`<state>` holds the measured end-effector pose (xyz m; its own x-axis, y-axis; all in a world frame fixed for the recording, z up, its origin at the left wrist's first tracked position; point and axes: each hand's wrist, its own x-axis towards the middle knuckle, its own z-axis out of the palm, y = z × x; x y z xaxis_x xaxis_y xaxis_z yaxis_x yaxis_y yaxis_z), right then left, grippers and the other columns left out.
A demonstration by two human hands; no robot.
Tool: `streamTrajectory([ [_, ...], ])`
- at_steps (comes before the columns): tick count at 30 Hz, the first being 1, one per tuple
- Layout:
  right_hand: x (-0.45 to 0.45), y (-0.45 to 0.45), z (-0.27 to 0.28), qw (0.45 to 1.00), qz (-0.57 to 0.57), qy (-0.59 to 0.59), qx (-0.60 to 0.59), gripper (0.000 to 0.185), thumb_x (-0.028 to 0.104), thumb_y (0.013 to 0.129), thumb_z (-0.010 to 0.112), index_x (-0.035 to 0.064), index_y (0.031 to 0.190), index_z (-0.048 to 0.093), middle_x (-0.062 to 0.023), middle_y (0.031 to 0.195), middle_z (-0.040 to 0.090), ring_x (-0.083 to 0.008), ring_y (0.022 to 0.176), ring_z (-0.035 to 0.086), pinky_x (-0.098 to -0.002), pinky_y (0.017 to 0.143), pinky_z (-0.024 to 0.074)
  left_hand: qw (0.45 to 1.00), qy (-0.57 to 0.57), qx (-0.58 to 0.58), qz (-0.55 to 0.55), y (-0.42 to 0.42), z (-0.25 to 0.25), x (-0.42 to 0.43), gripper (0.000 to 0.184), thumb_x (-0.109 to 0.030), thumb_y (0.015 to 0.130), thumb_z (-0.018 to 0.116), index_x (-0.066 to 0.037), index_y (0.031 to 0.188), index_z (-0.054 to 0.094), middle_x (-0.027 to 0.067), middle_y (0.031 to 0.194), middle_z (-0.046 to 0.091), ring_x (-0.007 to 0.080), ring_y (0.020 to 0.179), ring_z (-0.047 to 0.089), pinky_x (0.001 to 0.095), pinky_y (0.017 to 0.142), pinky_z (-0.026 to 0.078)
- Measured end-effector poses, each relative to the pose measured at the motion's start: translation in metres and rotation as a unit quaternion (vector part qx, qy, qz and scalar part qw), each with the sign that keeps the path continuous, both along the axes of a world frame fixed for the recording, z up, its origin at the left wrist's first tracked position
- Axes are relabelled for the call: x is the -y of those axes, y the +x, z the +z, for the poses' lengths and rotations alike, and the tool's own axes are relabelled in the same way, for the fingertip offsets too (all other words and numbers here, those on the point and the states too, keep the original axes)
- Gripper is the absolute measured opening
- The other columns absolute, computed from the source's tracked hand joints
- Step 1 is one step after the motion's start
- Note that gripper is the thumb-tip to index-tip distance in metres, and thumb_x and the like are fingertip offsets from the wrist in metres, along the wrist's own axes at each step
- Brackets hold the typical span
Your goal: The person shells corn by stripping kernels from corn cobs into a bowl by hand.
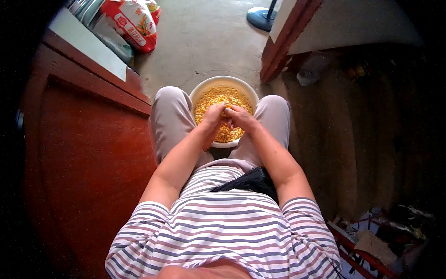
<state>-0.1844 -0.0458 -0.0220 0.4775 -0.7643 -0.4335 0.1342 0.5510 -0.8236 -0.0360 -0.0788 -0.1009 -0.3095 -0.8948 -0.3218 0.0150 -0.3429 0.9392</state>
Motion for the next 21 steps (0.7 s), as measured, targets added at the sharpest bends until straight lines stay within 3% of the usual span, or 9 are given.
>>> streamTrajectory([
  [1,0.001,0.001,-0.001,1.0,-0.006,0.013,0.0,0.025,0.03,0.093,0.044,0.0055,0.094,0.046,-0.0049,0.073,0.056,-0.0098,0.051,0.055,-0.0211,0.044,0.0446,0.994,-0.039,0.103,0.025,0.0,-0.007,0.002,0.045,-0.035,0.087,0.046,0.008,0.088,0.059,0.0168,0.075,0.06,0.0208,0.065,0.057,0.0352,0.058,0.045],
  [2,0.001,0.003,0.001,1.0,-0.005,0.012,-0.002,0.025,0.03,0.093,0.044,0.0055,0.094,0.046,-0.0049,0.073,0.056,-0.0098,0.051,0.055,-0.0211,0.044,0.0446,0.994,-0.04,0.101,0.026,0.001,-0.013,0.004,0.045,-0.035,0.087,0.046,0.008,0.088,0.059,0.0168,0.075,0.06,0.0208,0.065,0.057,0.0352,0.058,0.045],
  [4,-0.001,-0.001,0.006,0.999,-0.035,0.027,-0.003,0.025,0.03,0.093,0.044,0.0051,0.092,0.047,-0.0046,0.072,0.056,-0.0096,0.05,0.054,-0.0209,0.044,0.0448,0.999,0.012,-0.039,0.01,-0.003,-0.026,0.01,0.042,-0.033,0.087,0.044,0.006,0.089,0.059,0.0157,0.075,0.061,0.0213,0.069,0.057,0.0357,0.062,0.045],
  [8,0.0,-0.004,0.004,0.999,-0.035,0.018,-0.015,0.025,0.03,0.093,0.044,0.0049,0.092,0.047,-0.0054,0.072,0.056,-0.0094,0.048,0.053,-0.0205,0.042,0.0443,0.997,0.023,0.03,0.069,-0.003,0.031,-0.005,0.048,-0.042,0.09,0.042,0.003,0.088,0.06,0.0129,0.076,0.061,0.0198,0.071,0.055,0.0347,0.064,0.044],
  [12,0.002,-0.003,0.003,0.998,-0.044,0.005,-0.04,0.028,0.032,0.092,0.046,0.0036,0.094,0.048,-0.0057,0.071,0.055,-0.0091,0.047,0.053,-0.021,0.041,0.0446,0.998,0.043,-0.033,0.038,-0.001,0.018,0.001,0.041,-0.036,0.092,0.042,0.001,0.093,0.059,0.0125,0.087,0.061,0.0184,0.077,0.055,0.033,0.068,0.044],
  [14,0.005,-0.002,0.004,0.981,-0.051,-0.058,-0.179,0.034,0.035,0.09,0.048,0.0024,0.1,0.049,-0.0061,0.072,0.055,-0.0096,0.048,0.054,-0.0216,0.041,0.0456,0.998,0.041,-0.03,0.037,-0.002,0.034,-0.004,0.039,-0.034,0.091,0.043,0.002,0.095,0.059,0.013,0.089,0.061,0.0184,0.08,0.055,0.0322,0.071,0.044],
  [15,0.006,-0.001,0.004,0.981,-0.051,-0.057,-0.181,0.034,0.035,0.09,0.048,0.0024,0.1,0.049,-0.0061,0.072,0.055,-0.0096,0.048,0.054,-0.0216,0.041,0.0456,0.998,0.039,-0.025,0.033,-0.003,0.039,-0.007,0.038,-0.031,0.091,0.043,0.002,0.097,0.059,0.0135,0.091,0.061,0.0185,0.082,0.056,0.0315,0.073,0.044],
  [18,0.008,0.001,-0.003,0.949,-0.064,-0.124,-0.284,0.043,0.039,0.087,0.051,-0.0018,0.102,0.049,-0.0149,0.081,0.06,-0.018,0.057,0.06,-0.0292,0.045,0.0481,0.995,-0.071,0.035,0.064,-0.012,0.005,-0.004,0.037,-0.028,0.091,0.043,0.003,0.104,0.057,0.0157,0.096,0.062,0.0211,0.088,0.058,0.0311,0.079,0.044],
  [21,0.004,0.007,0.004,0.919,-0.094,-0.18,-0.338,0.041,0.036,0.085,0.049,-0.0021,0.099,0.048,-0.0248,0.086,0.058,-0.0335,0.072,0.061,-0.0395,0.062,0.0497,0.995,-0.045,0.041,0.075,-0.014,0.0,-0.003,0.039,-0.028,0.09,0.043,0.004,0.11,0.055,0.0176,0.1,0.062,0.0236,0.094,0.058,0.0309,0.084,0.043],
])
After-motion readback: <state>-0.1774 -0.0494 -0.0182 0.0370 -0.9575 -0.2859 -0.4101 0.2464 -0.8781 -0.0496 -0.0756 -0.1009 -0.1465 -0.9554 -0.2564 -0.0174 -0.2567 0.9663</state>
